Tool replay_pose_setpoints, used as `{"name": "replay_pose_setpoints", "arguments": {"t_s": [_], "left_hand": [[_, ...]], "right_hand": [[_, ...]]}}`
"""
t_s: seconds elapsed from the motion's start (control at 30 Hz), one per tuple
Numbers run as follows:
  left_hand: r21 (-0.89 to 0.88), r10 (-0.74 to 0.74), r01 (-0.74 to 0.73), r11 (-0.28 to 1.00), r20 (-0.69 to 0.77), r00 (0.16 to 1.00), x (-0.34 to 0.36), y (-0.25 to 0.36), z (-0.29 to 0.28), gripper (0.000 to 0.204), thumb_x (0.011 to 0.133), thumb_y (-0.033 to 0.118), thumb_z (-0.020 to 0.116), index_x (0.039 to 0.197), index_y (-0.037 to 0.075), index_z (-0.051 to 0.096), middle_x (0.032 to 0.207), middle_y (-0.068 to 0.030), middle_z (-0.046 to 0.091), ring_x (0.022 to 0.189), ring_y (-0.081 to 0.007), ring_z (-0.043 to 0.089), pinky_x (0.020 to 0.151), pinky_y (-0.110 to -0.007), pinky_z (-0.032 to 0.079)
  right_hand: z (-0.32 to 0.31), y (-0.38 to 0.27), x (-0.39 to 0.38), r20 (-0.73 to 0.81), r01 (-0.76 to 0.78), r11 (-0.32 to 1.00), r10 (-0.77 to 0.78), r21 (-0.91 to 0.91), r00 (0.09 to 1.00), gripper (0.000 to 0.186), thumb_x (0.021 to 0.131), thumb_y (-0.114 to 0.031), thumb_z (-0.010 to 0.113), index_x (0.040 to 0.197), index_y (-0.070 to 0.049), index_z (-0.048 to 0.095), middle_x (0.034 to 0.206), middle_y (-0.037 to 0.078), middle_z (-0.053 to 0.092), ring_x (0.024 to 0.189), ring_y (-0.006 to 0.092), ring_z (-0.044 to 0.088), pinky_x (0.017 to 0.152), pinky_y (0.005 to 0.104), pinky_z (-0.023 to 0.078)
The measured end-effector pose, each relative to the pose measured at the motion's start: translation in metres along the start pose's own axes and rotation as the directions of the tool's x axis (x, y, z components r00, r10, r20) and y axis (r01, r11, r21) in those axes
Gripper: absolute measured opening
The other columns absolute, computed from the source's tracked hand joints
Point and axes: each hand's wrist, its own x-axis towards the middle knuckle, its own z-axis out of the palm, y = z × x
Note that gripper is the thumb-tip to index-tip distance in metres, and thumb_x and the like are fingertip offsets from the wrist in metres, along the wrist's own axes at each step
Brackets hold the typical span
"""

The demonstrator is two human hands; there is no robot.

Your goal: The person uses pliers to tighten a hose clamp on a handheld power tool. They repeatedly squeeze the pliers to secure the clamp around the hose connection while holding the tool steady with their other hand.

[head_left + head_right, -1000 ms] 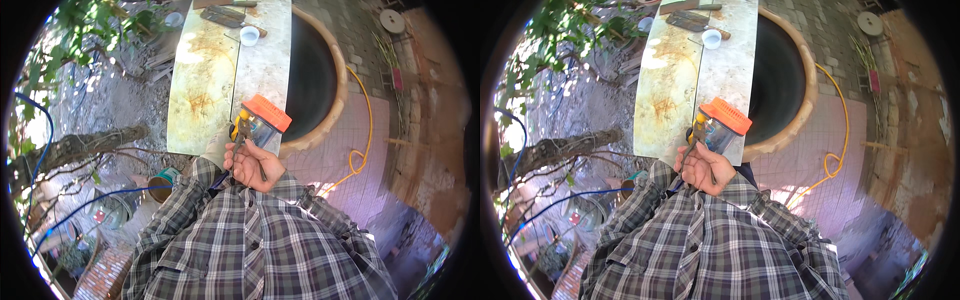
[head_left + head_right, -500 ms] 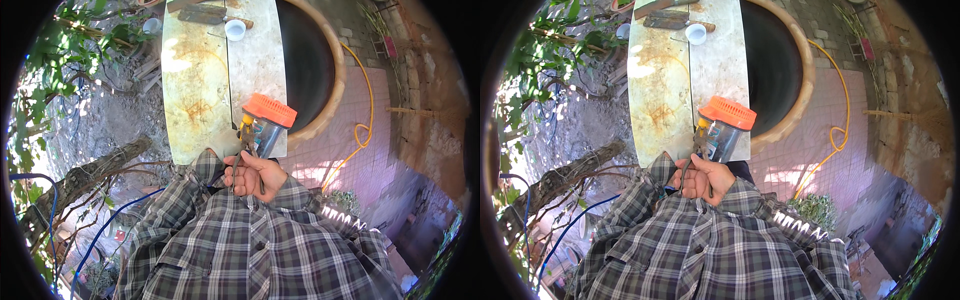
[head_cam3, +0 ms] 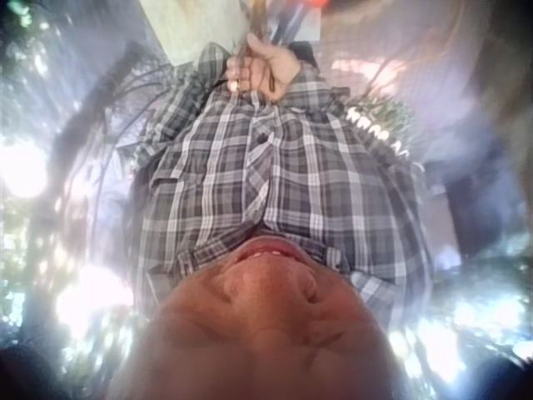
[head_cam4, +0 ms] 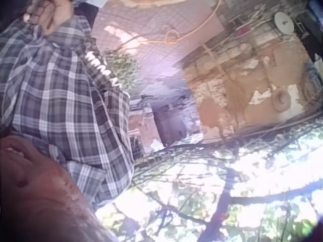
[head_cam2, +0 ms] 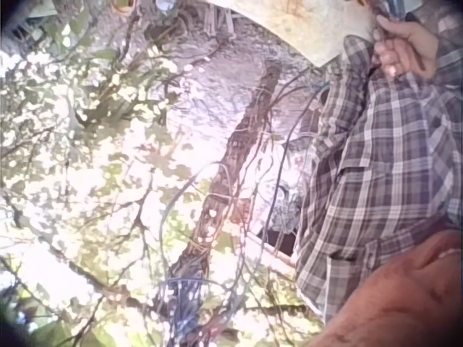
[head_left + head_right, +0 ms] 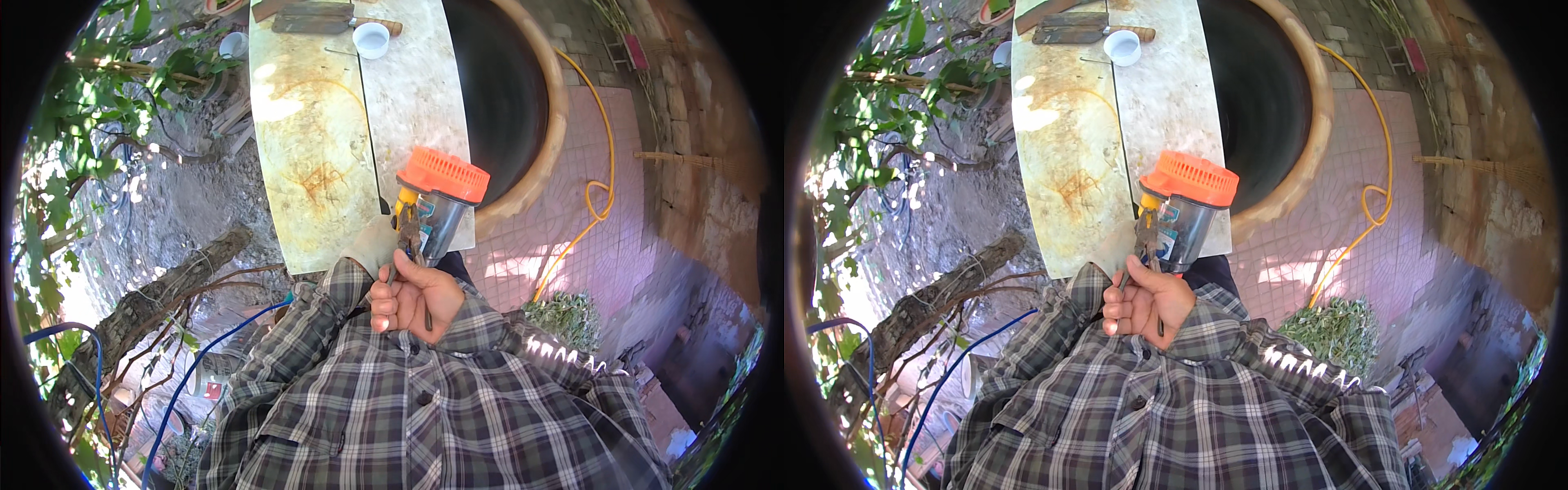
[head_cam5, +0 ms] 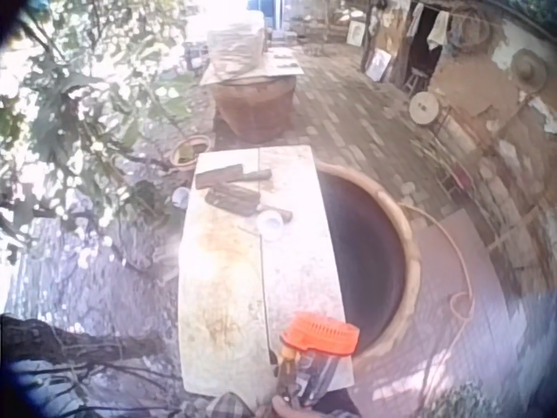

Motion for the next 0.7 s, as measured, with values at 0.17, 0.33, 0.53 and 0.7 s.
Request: {"name": "replay_pose_setpoints", "arguments": {"t_s": [0.17,0.33,0.53,0.7], "left_hand": [[0.014,-0.022,0.022,1.0,0.006,1.0,-0.005,-0.002,0.0,0.03,0.083,0.022,0.06,0.106,0.004,0.065,0.097,-0.0204,0.067,0.093,-0.037,0.066,0.08,-0.044,0.052],[-0.028,0.025,-0.024,0.999,0.02,0.999,0.007,0.007,0.001,0.027,0.083,0.021,0.06,0.103,0.004,0.067,0.093,-0.0202,0.069,0.091,-0.0367,0.067,0.078,-0.044,0.053],[0.002,-0.04,0.041,0.999,-0.079,0.996,0.013,0.002,0.019,0.027,0.082,0.022,0.064,0.099,0.001,0.068,0.096,-0.0205,0.069,0.093,-0.0355,0.067,0.078,-0.043,0.053],[0.02,-0.103,0.105,0.994,-0.073,0.992,0.006,0.011,0.017,0.027,0.081,0.022,0.064,0.098,0.002,0.07,0.095,-0.0209,0.069,0.093,-0.0348,0.068,0.077,-0.043,0.054]], "right_hand": [[0.008,0.003,0.004,-0.059,-0.074,0.989,0.067,-0.13,0.996,0.028,0.1,-0.03,0.052,0.082,-0.009,0.051,0.074,0.0,0.044,0.064,0.0138,0.043,0.063,0.0351,0.041],[0.011,-0.013,-0.007,-0.188,-0.111,0.957,0.061,-0.268,0.98,0.031,0.1,-0.025,0.054,0.075,-0.009,0.045,0.069,0.0,0.043,0.062,0.0137,0.043,0.06,0.0365,0.043],[0.009,-0.029,-0.011,-0.337,-0.25,0.896,0.122,-0.368,0.933,0.026,0.099,-0.02,0.056,0.082,-0.01,0.04,0.072,0.002,0.045,0.062,0.0159,0.046,0.061,0.0384,0.046],[0.01,-0.035,-0.014,-0.398,-0.306,0.876,0.146,-0.374,0.906,0.015,0.096,-0.015,0.06,0.089,-0.007,0.049,0.073,0.003,0.052,0.061,0.0165,0.052,0.059,0.038,0.052]]}}
